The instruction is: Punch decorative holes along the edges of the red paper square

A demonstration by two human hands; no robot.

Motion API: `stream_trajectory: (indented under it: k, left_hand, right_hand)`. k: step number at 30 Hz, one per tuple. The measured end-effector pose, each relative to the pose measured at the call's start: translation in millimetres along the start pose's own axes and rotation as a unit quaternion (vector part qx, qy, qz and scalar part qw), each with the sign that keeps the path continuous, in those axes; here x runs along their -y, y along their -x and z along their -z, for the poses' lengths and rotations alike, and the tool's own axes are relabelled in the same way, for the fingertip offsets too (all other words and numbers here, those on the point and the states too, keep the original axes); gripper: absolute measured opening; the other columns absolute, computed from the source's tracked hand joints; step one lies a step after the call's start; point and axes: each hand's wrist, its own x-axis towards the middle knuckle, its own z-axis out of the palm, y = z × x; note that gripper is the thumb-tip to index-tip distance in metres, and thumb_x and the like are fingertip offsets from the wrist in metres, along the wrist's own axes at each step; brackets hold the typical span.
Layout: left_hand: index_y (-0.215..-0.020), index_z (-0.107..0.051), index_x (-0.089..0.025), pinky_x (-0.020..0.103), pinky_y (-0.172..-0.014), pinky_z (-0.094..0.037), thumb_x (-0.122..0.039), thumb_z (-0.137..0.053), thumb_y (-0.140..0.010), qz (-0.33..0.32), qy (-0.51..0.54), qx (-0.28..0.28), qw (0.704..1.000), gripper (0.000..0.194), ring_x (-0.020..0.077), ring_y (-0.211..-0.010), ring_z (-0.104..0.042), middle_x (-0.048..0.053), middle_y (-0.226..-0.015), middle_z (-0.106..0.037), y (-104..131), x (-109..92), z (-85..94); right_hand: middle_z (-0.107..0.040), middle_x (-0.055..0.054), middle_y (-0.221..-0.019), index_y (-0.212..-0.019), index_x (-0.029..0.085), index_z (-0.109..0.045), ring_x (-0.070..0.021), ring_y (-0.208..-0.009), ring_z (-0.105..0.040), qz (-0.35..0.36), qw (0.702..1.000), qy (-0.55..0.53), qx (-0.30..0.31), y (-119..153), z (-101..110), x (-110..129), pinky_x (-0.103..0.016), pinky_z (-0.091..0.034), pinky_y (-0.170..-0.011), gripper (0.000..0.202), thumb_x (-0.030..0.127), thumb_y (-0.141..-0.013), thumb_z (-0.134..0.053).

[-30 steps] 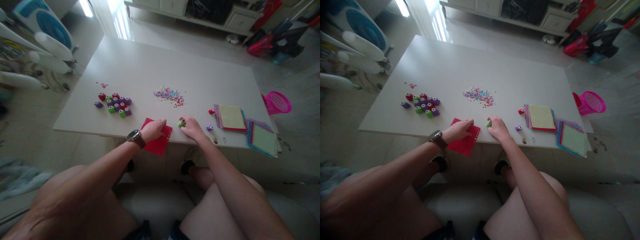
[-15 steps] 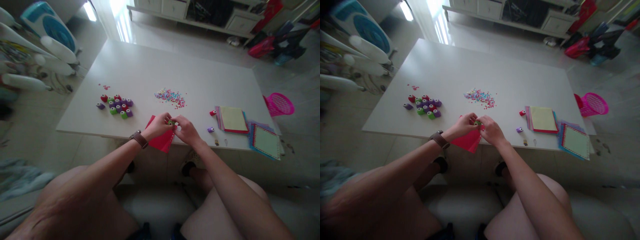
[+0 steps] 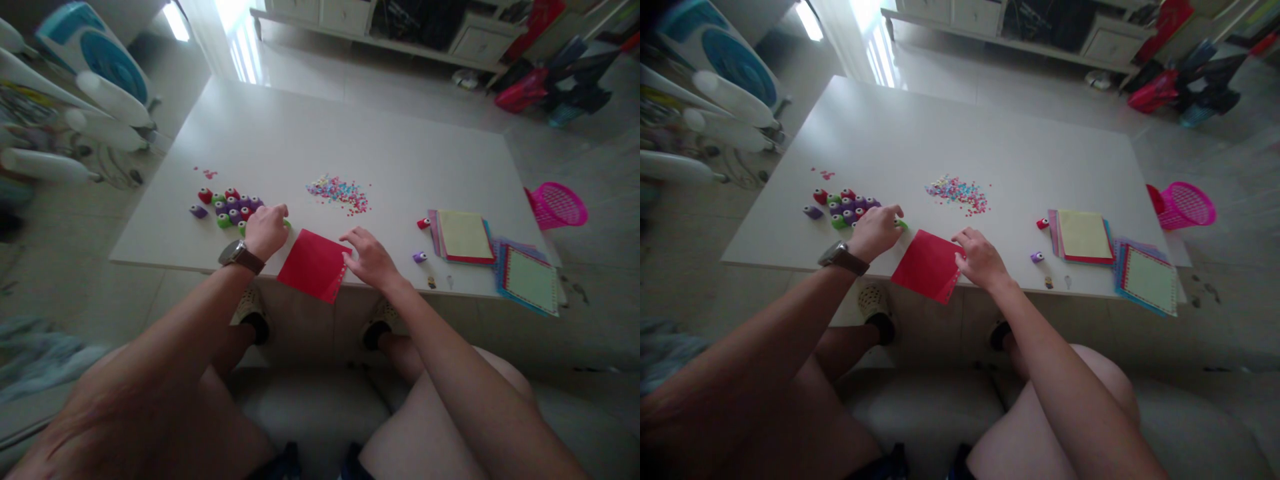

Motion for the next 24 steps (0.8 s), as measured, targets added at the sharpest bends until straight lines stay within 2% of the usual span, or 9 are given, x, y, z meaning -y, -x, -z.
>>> stream_trajectory:
  k: [4,7,10,14,19,21,24]
  left_hand:
    - [-0.129,-0.071,-0.019,0.047,-0.101,-0.053,-0.017,-0.055,-0.094,-0.026,-0.022,-0.021,0.999,0.038,0.0374,-0.130,-0.060,0.019,-0.132,-0.067,3,-9,1.3]
    - [-0.127,-0.071,-0.021,0.046,-0.096,-0.055,-0.022,-0.056,-0.095,-0.048,-0.014,-0.013,0.999,0.036,0.0345,-0.119,-0.065,0.017,-0.136,-0.064,5,-16,-2.3]
    - [-0.125,-0.072,-0.021,0.043,-0.092,-0.055,-0.024,-0.053,-0.096,-0.047,-0.015,0.007,0.999,0.035,0.0309,-0.107,-0.069,0.015,-0.131,-0.065,5,-17,-7.8]
    - [-0.125,-0.073,-0.021,0.044,-0.094,-0.056,-0.023,-0.051,-0.095,-0.038,-0.024,0.005,0.999,0.037,0.0328,-0.113,-0.066,0.016,-0.128,-0.066,3,-12,-8.3]
    - [-0.132,-0.069,-0.017,0.052,-0.097,-0.055,-0.028,-0.054,-0.096,-0.001,-0.045,-0.009,0.999,0.041,0.0407,-0.125,-0.060,0.023,-0.135,-0.061,1,-8,-6.9]
    - [-0.132,-0.068,-0.016,0.052,-0.101,-0.054,-0.028,-0.054,-0.096,-0.037,-0.029,-0.020,0.999,0.040,0.0403,-0.127,-0.059,0.023,-0.136,-0.060,4,-14,-11.0]
    - [-0.125,-0.070,-0.018,0.045,-0.109,-0.051,-0.024,-0.055,-0.096,-0.165,0.041,0.007,0.985,0.033,0.0328,-0.127,-0.060,0.017,-0.131,-0.064,12,-31,-21.3]
  right_hand:
    - [-0.069,-0.013,-0.116,-0.109,0.020,-0.071,-0.0281,-0.114,-0.064,-0.037,0.999,0.031,-0.022,0,4,-5,-0.043,-0.052,-0.106,0.026,0.007,-0.091,-0.056]
    - [-0.070,-0.012,-0.112,-0.104,0.021,-0.070,-0.0273,-0.108,-0.065,-0.068,0.996,0.035,-0.034,-1,7,-10,-0.043,-0.052,-0.103,0.028,0.005,-0.088,-0.053]
    - [-0.070,-0.011,-0.110,-0.101,0.021,-0.070,-0.0272,-0.107,-0.065,-0.078,0.996,0.037,-0.027,0,7,-13,-0.042,-0.052,-0.102,0.026,0.006,-0.088,-0.054]
    - [-0.070,-0.011,-0.109,-0.098,0.022,-0.070,-0.0276,-0.110,-0.064,-0.075,0.996,0.048,-0.009,2,7,-15,-0.042,-0.052,-0.103,0.023,0.007,-0.089,-0.055]
    - [-0.071,-0.012,-0.112,-0.099,0.020,-0.071,-0.0280,-0.111,-0.065,-0.086,0.994,0.068,0.002,3,9,-17,-0.041,-0.052,-0.102,0.019,0.011,-0.093,-0.056]
    - [-0.071,-0.012,-0.111,-0.099,0.021,-0.071,-0.0281,-0.111,-0.065,-0.094,0.993,0.076,0.003,3,10,-18,-0.042,-0.052,-0.102,0.018,0.012,-0.093,-0.057]
    - [-0.072,-0.012,-0.111,-0.099,0.021,-0.071,-0.0281,-0.111,-0.065,-0.105,0.991,0.083,0.011,3,10,-17,-0.042,-0.052,-0.103,0.017,0.012,-0.093,-0.057]
